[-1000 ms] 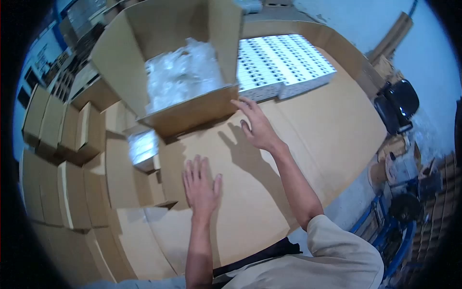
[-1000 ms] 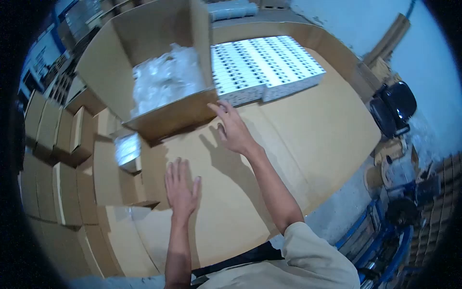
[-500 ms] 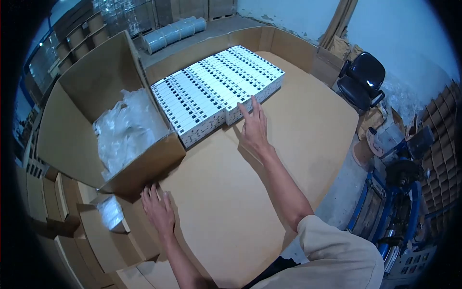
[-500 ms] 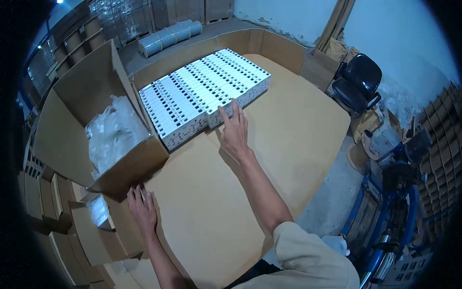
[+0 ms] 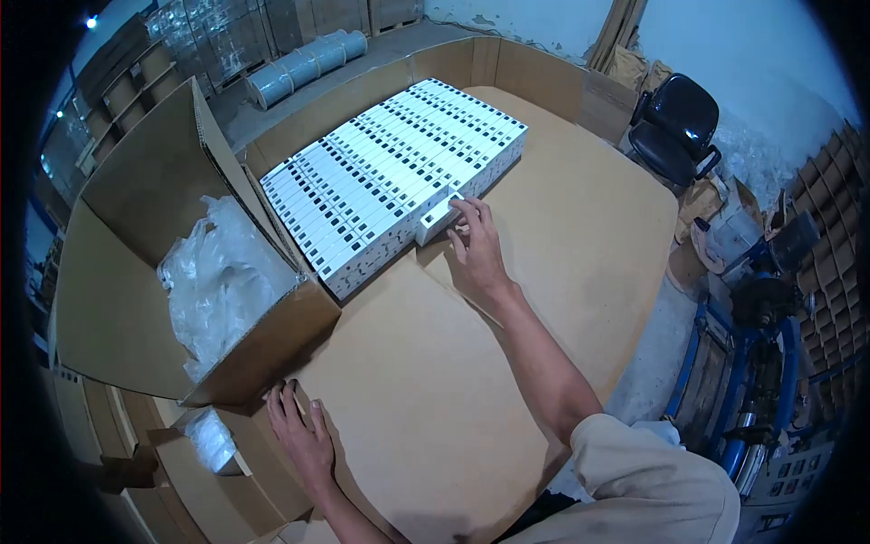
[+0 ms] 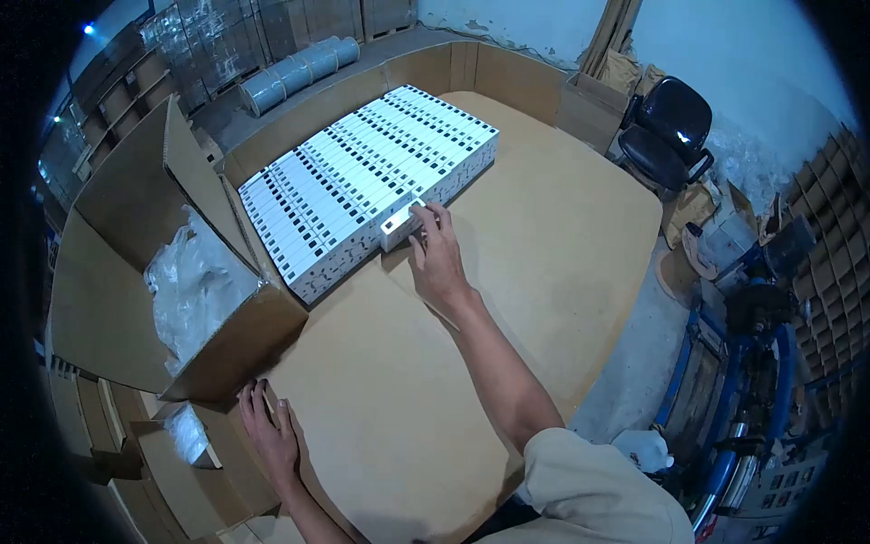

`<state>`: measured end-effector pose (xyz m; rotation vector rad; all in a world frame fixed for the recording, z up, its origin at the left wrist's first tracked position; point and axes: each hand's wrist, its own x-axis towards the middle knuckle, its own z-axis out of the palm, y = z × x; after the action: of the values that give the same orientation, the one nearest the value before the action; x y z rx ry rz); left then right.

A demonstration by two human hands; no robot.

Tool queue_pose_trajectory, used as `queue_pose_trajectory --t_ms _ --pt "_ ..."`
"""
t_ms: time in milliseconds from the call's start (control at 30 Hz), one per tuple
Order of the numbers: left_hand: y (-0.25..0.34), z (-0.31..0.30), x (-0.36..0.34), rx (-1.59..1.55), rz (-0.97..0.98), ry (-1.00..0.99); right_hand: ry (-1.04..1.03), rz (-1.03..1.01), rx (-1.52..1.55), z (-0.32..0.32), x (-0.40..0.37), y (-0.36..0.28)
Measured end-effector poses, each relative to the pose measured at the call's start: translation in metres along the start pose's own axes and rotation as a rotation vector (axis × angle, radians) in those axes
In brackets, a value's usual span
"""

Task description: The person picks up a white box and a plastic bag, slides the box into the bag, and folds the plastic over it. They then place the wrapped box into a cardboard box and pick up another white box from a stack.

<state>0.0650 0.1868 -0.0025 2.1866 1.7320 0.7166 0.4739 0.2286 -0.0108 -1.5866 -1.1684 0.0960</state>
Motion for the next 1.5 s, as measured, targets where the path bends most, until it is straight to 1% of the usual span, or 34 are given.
queue_pose_trajectory --t_ms 200,333,467,500,567,600,700,733,767,967,1067,1200,1300,1333,1433,1467,1500 --pt "-0.001 -0.001 0.000 -0.012 -0.019 -0.001 0.088 -0.052 -0.060 -0.002 0.003 0.002" --pt "-0.008 0.001 -0.001 -0.050 0.001 0.010 0.003 -0.039 -0.071 -0.010 0.002 0.010" --pt "-0.013 -0.002 0.000 -0.111 0.023 0.023 -0.087 -0.116 -0.063 -0.024 -0.001 0.000" --pt "-0.014 -0.003 0.000 -0.121 0.031 0.026 -0.097 -0.074 -0.013 -0.024 -0.007 -0.007" --pt "-0.018 -0.002 0.002 -0.319 0.012 0.026 -0.117 0.010 0.086 -0.021 -0.019 -0.023" --pt "-0.019 -0.004 0.004 -0.418 0.000 0.031 -0.146 0.074 0.056 -0.019 -0.026 -0.035" --pt "-0.007 -0.015 0.005 -0.493 -0.061 0.059 -0.203 0.120 0.127 0.000 -0.049 -0.060" --pt "-0.012 -0.012 0.005 -0.497 -0.032 0.096 -0.219 0.125 0.151 0.008 -0.058 -0.067" --pt "-0.013 -0.013 0.005 -0.510 -0.054 0.094 -0.233 0.128 0.174 0.017 -0.066 -0.074" --pt "-0.016 -0.015 0.007 -0.597 -0.140 0.103 -0.349 0.096 0.239 0.060 -0.099 -0.120" --pt "-0.021 -0.012 0.008 -0.718 -0.239 0.038 -0.405 0.079 0.253 0.077 -0.111 -0.141" --pt "-0.021 -0.016 0.009 -0.982 -0.292 -0.070 -0.510 0.071 0.303 0.093 -0.129 -0.165" --pt "-0.027 -0.017 0.009 -1.206 -0.368 -0.143 -0.573 0.028 0.338 0.101 -0.139 -0.169" --pt "-0.032 -0.012 0.009 -1.207 -0.381 -0.131 -0.615 0.041 0.391 0.101 -0.140 -0.171" --pt "-0.032 -0.013 0.008 -1.258 -0.332 -0.089 -0.549 -0.109 0.529 0.104 -0.143 -0.168" --pt "-0.029 -0.015 0.008 -1.279 -0.314 -0.075 -0.624 -0.101 0.525 0.104 -0.142 -0.158" --pt "-0.028 -0.016 0.008 -1.262 -0.321 -0.071 -0.625 -0.027 0.578 0.106 -0.141 -0.155"
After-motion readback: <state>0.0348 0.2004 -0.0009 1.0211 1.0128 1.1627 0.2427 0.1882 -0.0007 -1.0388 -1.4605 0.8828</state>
